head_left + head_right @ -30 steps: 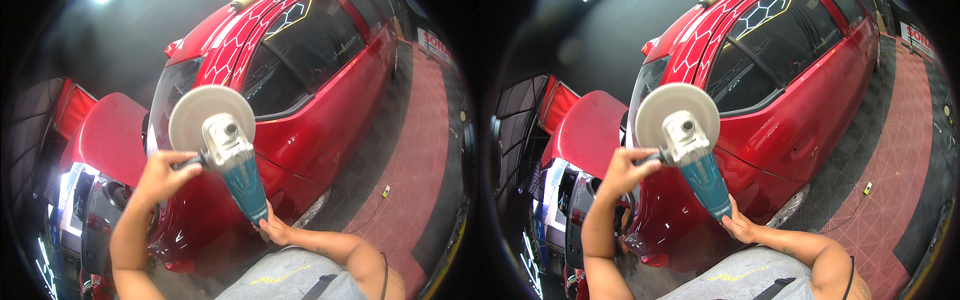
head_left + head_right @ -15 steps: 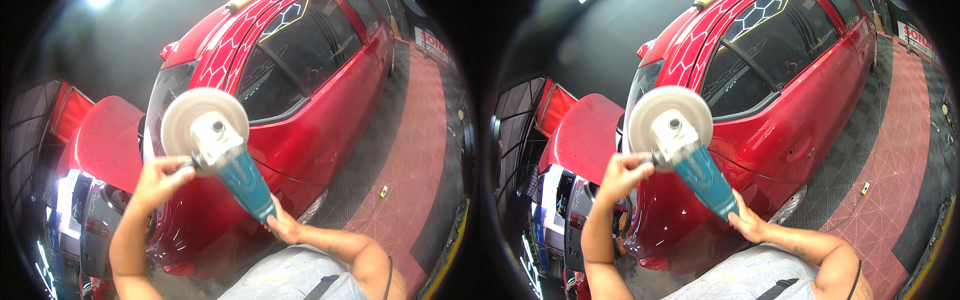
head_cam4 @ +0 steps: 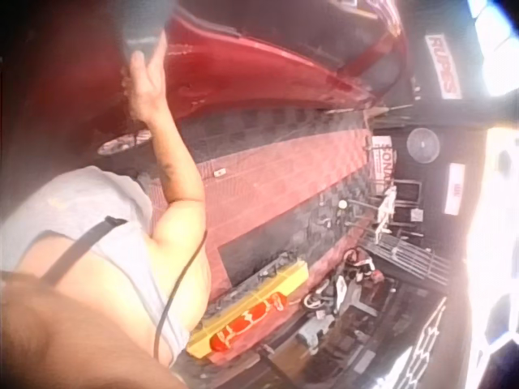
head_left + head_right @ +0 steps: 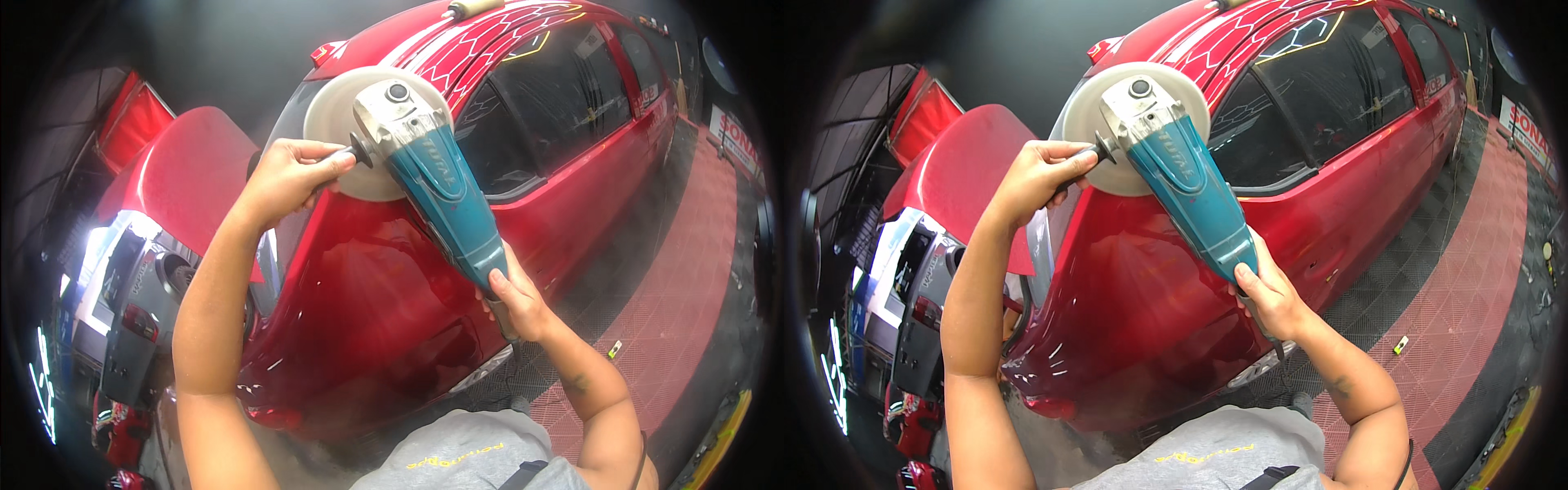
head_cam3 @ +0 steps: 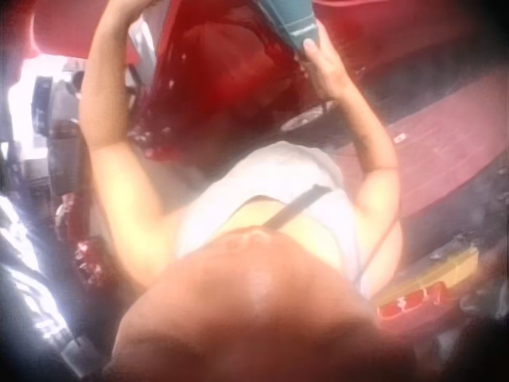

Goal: The person uses a teal electric polisher with a white pad to buff the rear quarter panel and trunk area of a red car. The camera wearer moves the polisher in overlapping passes across the paint surface while another person wipes nearby areas with a cloth.

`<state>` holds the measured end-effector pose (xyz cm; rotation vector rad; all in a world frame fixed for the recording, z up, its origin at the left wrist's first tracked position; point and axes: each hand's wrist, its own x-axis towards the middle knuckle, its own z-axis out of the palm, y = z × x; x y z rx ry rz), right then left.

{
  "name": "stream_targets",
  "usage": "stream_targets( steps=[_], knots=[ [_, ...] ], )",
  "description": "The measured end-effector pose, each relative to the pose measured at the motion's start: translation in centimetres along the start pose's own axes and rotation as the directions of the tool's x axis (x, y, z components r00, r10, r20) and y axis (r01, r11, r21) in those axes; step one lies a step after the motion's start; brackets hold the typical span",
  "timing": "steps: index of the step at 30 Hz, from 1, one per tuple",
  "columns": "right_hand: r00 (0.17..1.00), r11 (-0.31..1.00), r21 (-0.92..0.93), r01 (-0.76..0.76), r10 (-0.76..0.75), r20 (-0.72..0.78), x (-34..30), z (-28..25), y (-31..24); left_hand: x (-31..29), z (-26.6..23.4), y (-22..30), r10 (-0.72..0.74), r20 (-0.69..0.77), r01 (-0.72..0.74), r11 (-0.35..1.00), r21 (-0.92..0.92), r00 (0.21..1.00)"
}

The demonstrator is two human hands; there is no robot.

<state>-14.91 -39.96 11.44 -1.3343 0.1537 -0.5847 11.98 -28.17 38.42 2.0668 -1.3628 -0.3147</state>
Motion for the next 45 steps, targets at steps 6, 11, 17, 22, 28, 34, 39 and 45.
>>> stream_targets(
  steps=[6,11,17,22,28,34,39,45],
  knots=[
    [0.995,0.844,-0.533,0.062,-0.094,-0.034,-6.3,2.7,4.5,-10.1,4.3,-6.4,-0.130,0.036,0.133,0.985,-0.112,0.991],
    [0.982,0.884,-0.455,-0.105,0.166,0.095,-7.2,5.1,4.9,-17.7,5.1,-10.8,-0.260,-0.106,0.238,0.953,-0.189,0.960],
    [0.979,0.951,-0.286,-0.121,0.067,-0.192,-4.9,1.5,3.2,-6.6,4.1,-7.8,0.486,-0.336,-0.414,0.871,0.265,0.807],
    [0.973,0.948,-0.317,0.013,-0.085,-0.215,-0.3,0.4,-3.1,-6.9,9.6,-1.8,0.722,-0.691,-0.349,0.637,0.687,-0.043],
    [0.956,0.906,-0.423,-0.022,-0.105,-0.274,1.6,-1.0,-4.8,-4.1,18.0,-6.2,0.014,-0.382,-0.262,0.751,-0.606,0.924],
    [0.968,0.930,-0.353,-0.106,0.016,-0.249,-4.1,1.8,-0.2,-4.2,20.6,-6.9,0.198,-0.101,-0.136,0.172,-0.976,0.975],
    [0.977,0.925,-0.319,-0.208,0.178,-0.121,-8.4,6.0,3.1,-9.9,22.5,-10.5,0.074,-0.146,-0.149,0.034,-0.988,0.986],
    [0.973,0.723,-0.683,-0.099,0.213,0.084,-11.4,7.0,8.0,-19.6,26.0,-19.5,0.189,0.022,0.048,-0.133,-0.990,0.982]
  ],
)
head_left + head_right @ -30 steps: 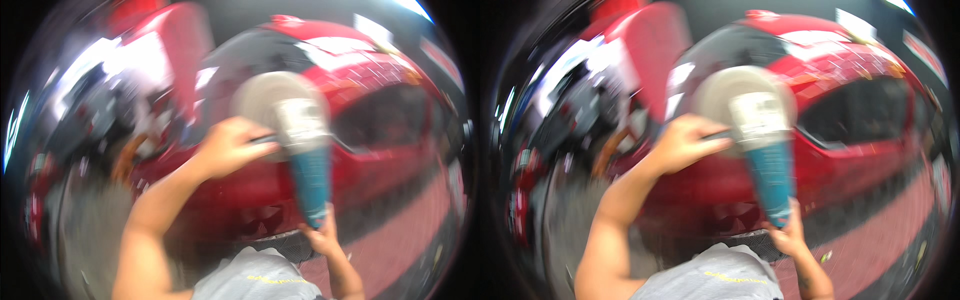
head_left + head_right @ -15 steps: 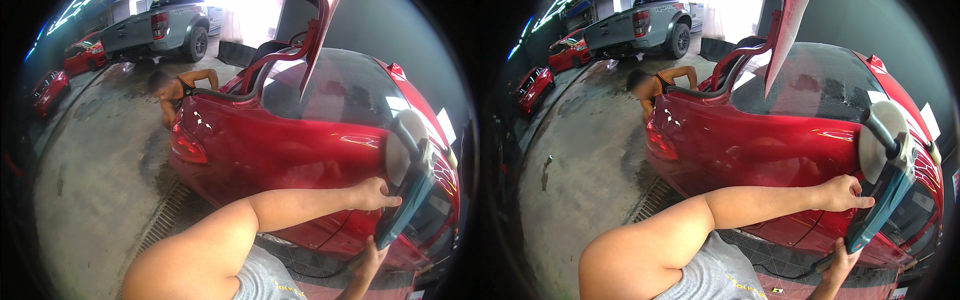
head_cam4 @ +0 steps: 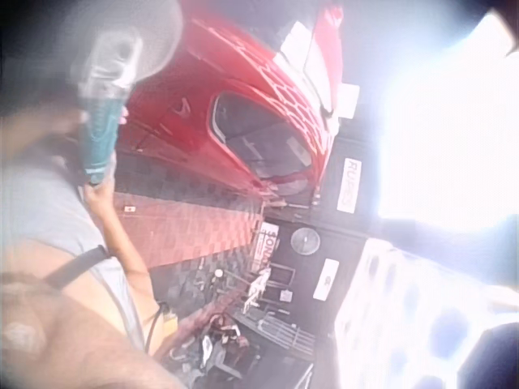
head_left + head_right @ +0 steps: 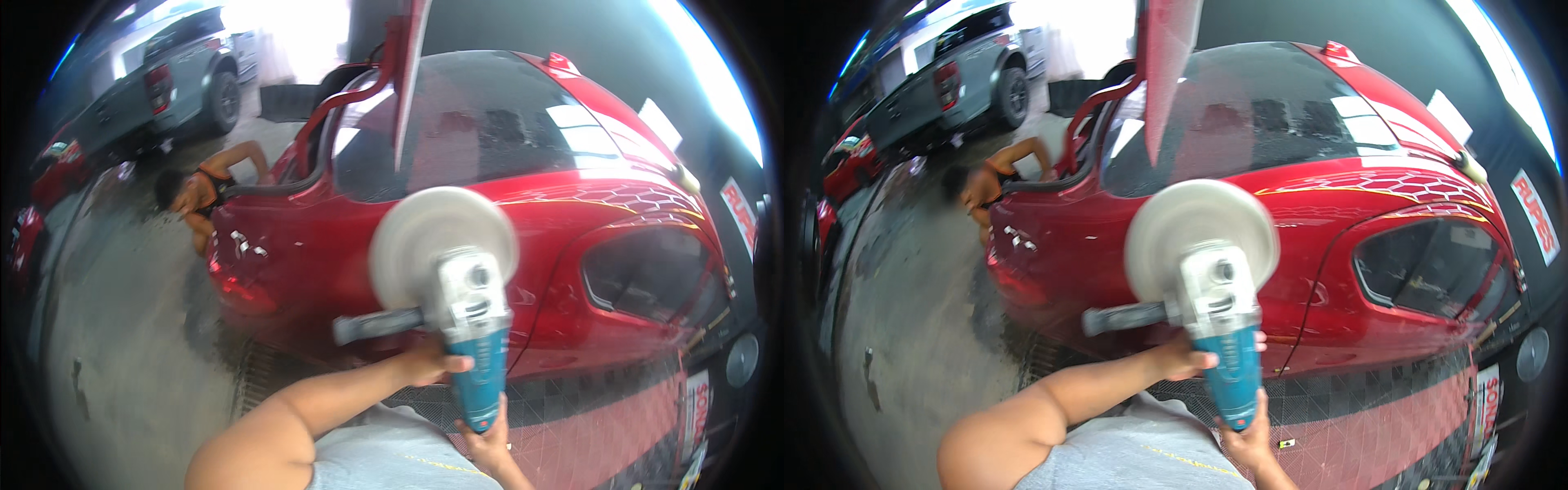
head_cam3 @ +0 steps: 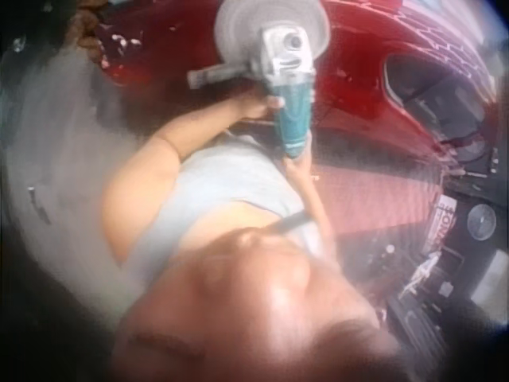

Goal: The person uses a teal electric polisher with a white pad to buff the rear quarter panel and trunk area of a red car. The camera wearer moves the polisher in overlapping passes across the paint surface while another person wipes nearby areas with a cloth.

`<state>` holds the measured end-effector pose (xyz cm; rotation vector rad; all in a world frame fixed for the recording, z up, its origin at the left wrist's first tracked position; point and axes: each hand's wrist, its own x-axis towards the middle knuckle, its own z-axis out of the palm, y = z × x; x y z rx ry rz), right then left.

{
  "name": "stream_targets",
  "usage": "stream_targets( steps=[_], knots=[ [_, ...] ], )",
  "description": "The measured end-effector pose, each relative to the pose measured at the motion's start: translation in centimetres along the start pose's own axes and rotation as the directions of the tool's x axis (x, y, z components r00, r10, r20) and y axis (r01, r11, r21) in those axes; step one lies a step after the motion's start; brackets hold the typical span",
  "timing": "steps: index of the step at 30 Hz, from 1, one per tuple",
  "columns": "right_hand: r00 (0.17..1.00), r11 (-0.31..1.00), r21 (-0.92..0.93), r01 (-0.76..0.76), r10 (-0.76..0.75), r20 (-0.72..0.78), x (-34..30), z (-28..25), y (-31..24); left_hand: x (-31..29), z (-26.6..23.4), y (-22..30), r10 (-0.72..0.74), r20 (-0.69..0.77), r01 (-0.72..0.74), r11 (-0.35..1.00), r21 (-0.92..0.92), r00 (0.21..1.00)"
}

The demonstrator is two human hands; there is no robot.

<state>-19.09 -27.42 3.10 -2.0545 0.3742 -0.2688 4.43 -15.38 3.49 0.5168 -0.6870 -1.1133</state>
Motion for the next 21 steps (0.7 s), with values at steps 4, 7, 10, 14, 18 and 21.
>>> stream_targets(
  steps=[4,7,10,14,18,21],
  knots=[
    [0.968,0.992,-0.100,-0.080,0.101,0.230,1.7,2.5,-4.8,-6.0,-1.1,3.0,0.215,-0.053,-0.219,0.972,-0.082,0.975],
    [0.936,0.982,-0.183,-0.037,0.098,0.338,3.4,2.4,-6.7,-7.8,-2.3,3.8,0.297,-0.119,-0.309,0.945,-0.106,0.948],
    [0.945,0.985,-0.173,-0.019,0.074,0.319,3.4,1.0,-7.9,-6.2,-1.9,4.3,0.321,-0.084,-0.330,0.933,-0.143,0.943],
    [0.996,0.991,-0.132,-0.016,0.028,0.089,1.8,-3.6,-6.5,1.5,2.5,3.9,0.129,-0.063,-0.135,0.987,-0.085,0.990],
    [0.967,0.993,-0.064,0.097,-0.110,-0.231,2.1,-10.9,-4.5,14.6,8.3,3.6,0.079,0.079,-0.075,0.996,-0.047,0.994],
    [0.932,0.961,0.269,-0.064,0.154,-0.329,2.7,-17.3,-7.9,24.1,13.8,3.6,0.045,0.153,-0.042,0.999,-0.022,0.987]
  ],
)
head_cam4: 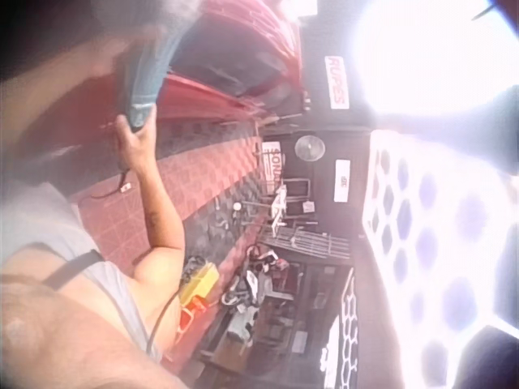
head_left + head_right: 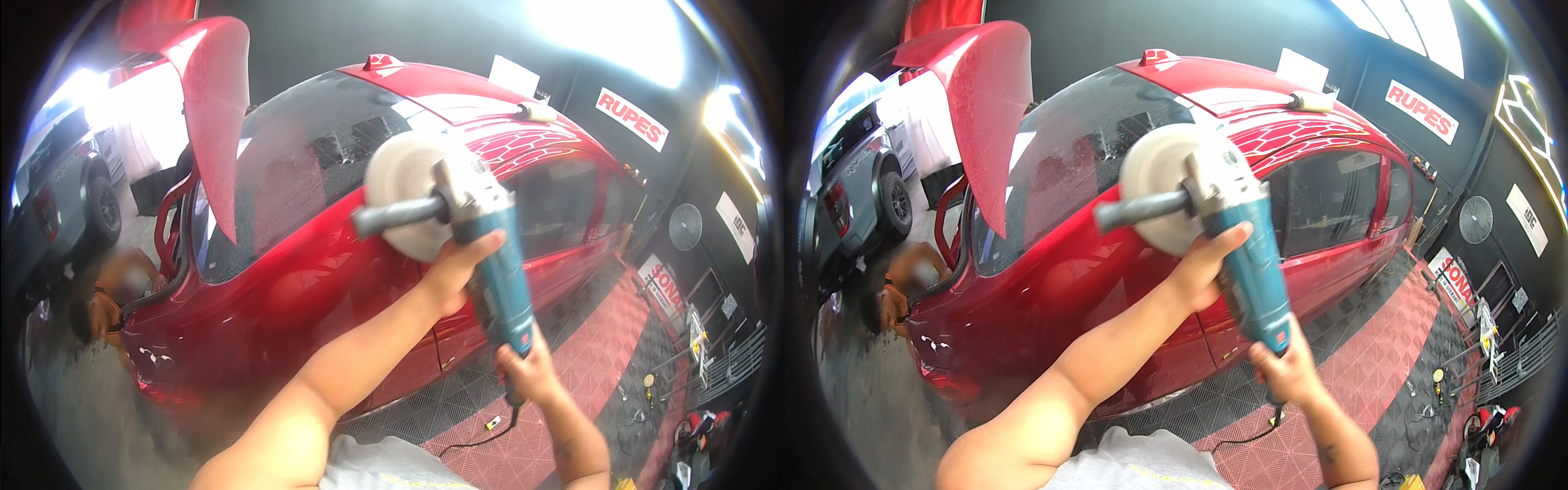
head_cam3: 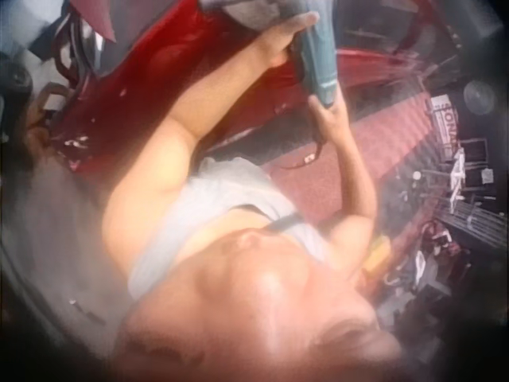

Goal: The person uses a teal electric polisher with a white pad to buff the rear quarter panel and trunk area of a red car. The camera wearer moves the polisher in overlapping passes across the paint surface while another person wipes nearby areas with a cloth.

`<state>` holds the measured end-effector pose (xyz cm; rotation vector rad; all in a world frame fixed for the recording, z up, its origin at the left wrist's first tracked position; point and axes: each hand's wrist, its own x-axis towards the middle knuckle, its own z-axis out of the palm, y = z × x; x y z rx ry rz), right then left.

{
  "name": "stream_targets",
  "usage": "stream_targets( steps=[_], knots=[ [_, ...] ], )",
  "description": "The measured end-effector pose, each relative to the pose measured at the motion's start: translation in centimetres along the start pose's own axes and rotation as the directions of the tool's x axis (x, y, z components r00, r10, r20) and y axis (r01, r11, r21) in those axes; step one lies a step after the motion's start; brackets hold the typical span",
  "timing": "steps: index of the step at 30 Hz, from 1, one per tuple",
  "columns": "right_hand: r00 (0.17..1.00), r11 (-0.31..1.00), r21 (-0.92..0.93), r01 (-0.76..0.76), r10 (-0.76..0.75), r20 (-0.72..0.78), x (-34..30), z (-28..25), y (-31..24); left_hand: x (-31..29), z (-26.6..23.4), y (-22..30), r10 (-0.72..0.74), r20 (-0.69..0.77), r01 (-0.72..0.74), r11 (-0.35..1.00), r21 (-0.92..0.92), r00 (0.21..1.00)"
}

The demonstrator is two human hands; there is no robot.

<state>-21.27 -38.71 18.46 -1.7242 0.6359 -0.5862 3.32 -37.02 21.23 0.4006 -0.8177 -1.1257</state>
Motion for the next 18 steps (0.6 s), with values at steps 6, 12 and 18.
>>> stream_targets(
  steps=[6,12,18],
  knots=[
    [0.988,0.996,-0.086,-0.032,0.018,-0.155,4.6,-8.6,-8.0,14.7,5.4,-0.5,-0.111,0.173,0.139,0.978,-0.158,0.979],
    [0.996,0.951,-0.302,-0.073,0.053,-0.071,2.3,-9.6,-14.5,11.5,7.4,-0.1,0.036,0.131,0.014,0.933,-0.360,0.991],
    [0.988,0.891,-0.451,-0.057,0.116,0.103,-0.8,-5.2,-19.4,0.9,7.5,3.3,0.139,-0.015,-0.129,0.865,-0.484,0.990]
  ],
)
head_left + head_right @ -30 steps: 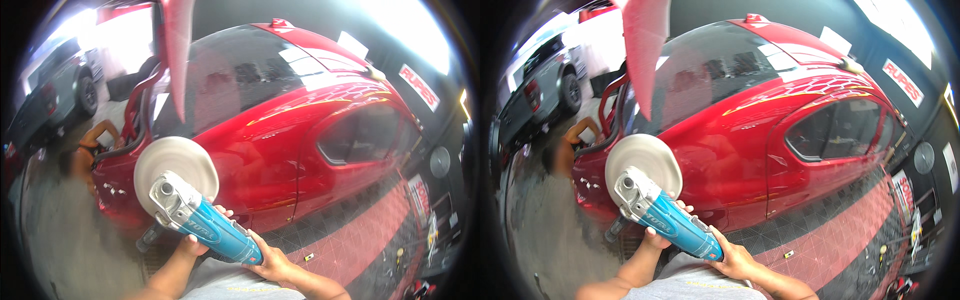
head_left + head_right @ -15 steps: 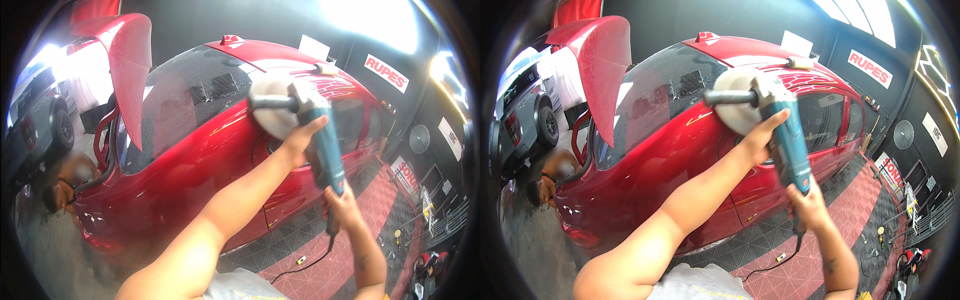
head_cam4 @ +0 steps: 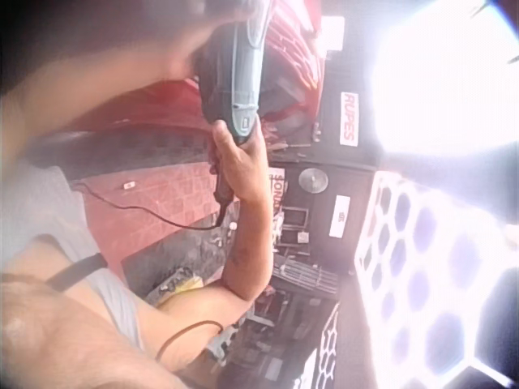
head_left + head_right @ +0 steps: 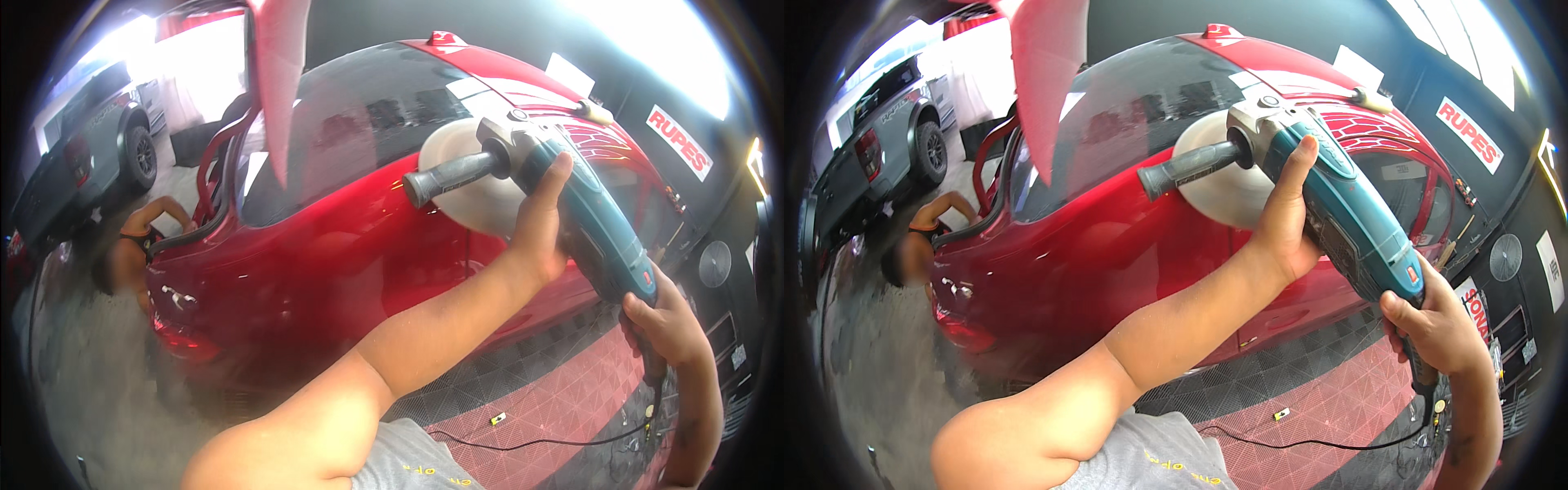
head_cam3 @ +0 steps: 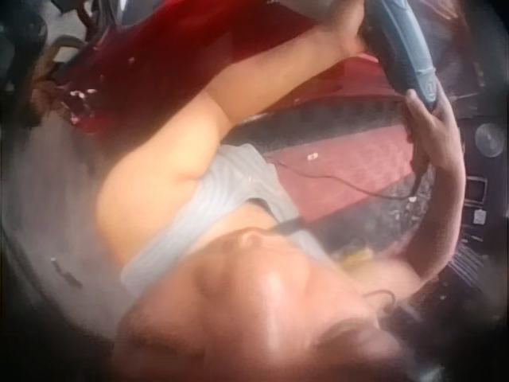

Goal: The person uses a teal electric polisher with a white pad to buff the rear quarter panel and trunk area of a red car. The camera wearer moves the polisher in overlapping passes across the paint surface while another person wipes nearby areas with a cloth.

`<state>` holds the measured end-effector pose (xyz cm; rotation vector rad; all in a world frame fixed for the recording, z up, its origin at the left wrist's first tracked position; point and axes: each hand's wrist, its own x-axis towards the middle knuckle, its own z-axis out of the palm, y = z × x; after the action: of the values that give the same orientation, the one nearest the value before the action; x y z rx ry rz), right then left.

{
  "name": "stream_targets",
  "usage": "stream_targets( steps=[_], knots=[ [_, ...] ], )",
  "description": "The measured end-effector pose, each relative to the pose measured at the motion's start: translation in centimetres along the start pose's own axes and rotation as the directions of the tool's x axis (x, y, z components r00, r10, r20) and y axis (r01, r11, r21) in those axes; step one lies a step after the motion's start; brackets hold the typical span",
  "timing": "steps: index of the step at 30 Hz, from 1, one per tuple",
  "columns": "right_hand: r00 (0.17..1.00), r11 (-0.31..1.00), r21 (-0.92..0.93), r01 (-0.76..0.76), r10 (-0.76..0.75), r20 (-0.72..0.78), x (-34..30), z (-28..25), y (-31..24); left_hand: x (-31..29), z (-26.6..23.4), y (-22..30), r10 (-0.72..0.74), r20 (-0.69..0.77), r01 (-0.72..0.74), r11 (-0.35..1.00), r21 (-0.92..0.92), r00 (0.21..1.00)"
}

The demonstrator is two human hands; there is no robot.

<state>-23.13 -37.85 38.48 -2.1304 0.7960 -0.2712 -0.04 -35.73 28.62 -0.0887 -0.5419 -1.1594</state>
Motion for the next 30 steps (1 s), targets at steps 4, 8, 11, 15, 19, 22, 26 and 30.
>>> stream_targets(
  steps=[4,8,11,15,19,22,26,30],
  knots=[
    [0.997,1.000,-0.019,0.024,-0.023,0.069,-2.1,5.1,-3.9,-7.5,0.3,3.3,0.085,-0.133,-0.084,0.996,0.018,0.987],
    [0.990,0.998,-0.007,-0.067,0.067,0.126,-5.5,10.8,-6.5,-16.2,0.9,6.4,0.086,-0.266,-0.093,0.996,-0.015,0.960],
    [0.967,0.993,0.012,-0.117,0.111,0.230,-5.5,15.6,-8.7,-21.7,-0.1,10.8,0.115,-0.270,-0.120,0.993,-0.002,0.956],
    [0.935,0.986,-0.024,-0.166,0.165,0.315,-5.5,21.0,-12.9,-26.5,-0.3,15.7,0.141,-0.321,-0.144,0.989,0.017,0.936],
    [0.878,0.978,-0.082,-0.189,0.206,0.432,-4.3,25.0,-17.2,-30.9,0.2,20.6,0.179,-0.385,-0.220,0.973,-0.063,0.905],
    [0.846,0.981,-0.084,-0.177,0.195,0.496,-3.5,28.2,-18.4,-33.8,0.1,23.7,0.196,-0.431,-0.219,0.976,-0.004,0.881],
    [0.821,0.974,-0.116,-0.196,0.228,0.524,-3.6,29.9,-20.4,-35.7,0.6,25.7,0.212,-0.456,-0.164,0.976,0.143,0.864],
    [0.852,0.969,-0.023,-0.248,0.229,0.471,-4.9,28.2,-20.2,-33.7,0.7,24.7,0.122,-0.419,-0.121,0.992,0.027,0.900]
  ],
)
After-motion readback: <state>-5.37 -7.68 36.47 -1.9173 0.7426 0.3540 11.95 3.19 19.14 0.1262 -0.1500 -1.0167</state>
